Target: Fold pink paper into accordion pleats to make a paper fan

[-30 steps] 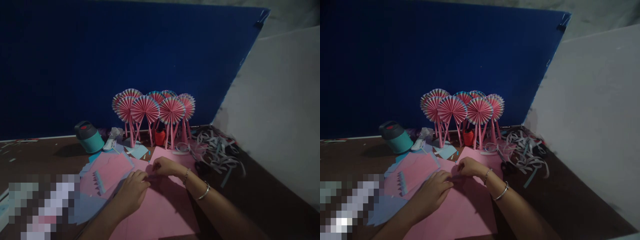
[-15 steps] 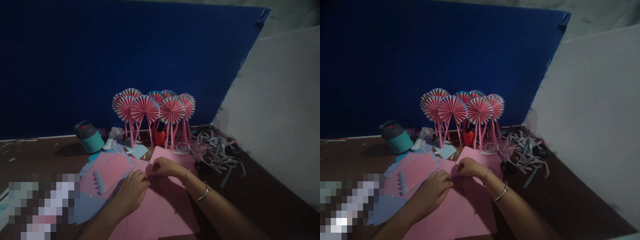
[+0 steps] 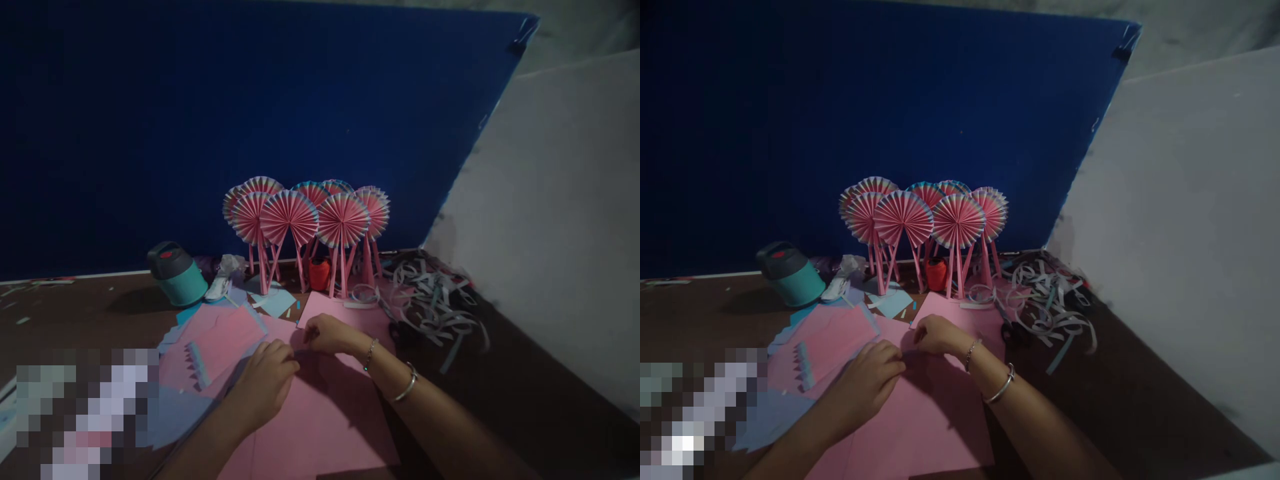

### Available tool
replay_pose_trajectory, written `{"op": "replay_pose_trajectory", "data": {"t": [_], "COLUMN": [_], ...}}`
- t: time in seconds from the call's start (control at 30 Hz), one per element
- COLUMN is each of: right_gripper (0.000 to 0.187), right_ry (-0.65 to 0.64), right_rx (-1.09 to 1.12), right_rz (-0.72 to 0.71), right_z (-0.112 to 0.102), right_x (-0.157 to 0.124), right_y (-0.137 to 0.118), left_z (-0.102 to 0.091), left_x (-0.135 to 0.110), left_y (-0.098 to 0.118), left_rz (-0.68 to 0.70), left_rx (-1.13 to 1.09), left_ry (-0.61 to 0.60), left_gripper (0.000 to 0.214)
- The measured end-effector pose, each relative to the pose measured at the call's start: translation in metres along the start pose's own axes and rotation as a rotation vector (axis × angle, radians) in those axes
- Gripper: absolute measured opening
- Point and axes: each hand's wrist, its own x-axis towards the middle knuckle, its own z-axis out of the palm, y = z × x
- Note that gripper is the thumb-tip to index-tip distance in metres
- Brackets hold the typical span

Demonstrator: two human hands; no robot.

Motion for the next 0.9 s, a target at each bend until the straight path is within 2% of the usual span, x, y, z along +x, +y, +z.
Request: {"op": "replay_pose_trajectory", "data": {"t": [0.27,0.9], "right_gripper": [0.027,0.026], "right_ry": [-0.019,0.031], "right_rx": [0.072,-0.120], "right_rz": [0.056,0.087], "right_z": [-0.002,-0.003], "right_x": [-0.004,-0.008], "right_y": [-0.005,-0.014], "left_z": [0.001,-0.003], "left_x": [-0.001,0.002], "left_y": [0.000,0.005], "left_rz": [0.001,-0.034], "left_rx": [0.008,0.074], "left_ry": [-0.001,-0.012], "left_gripper": [0.021,0.023]}}
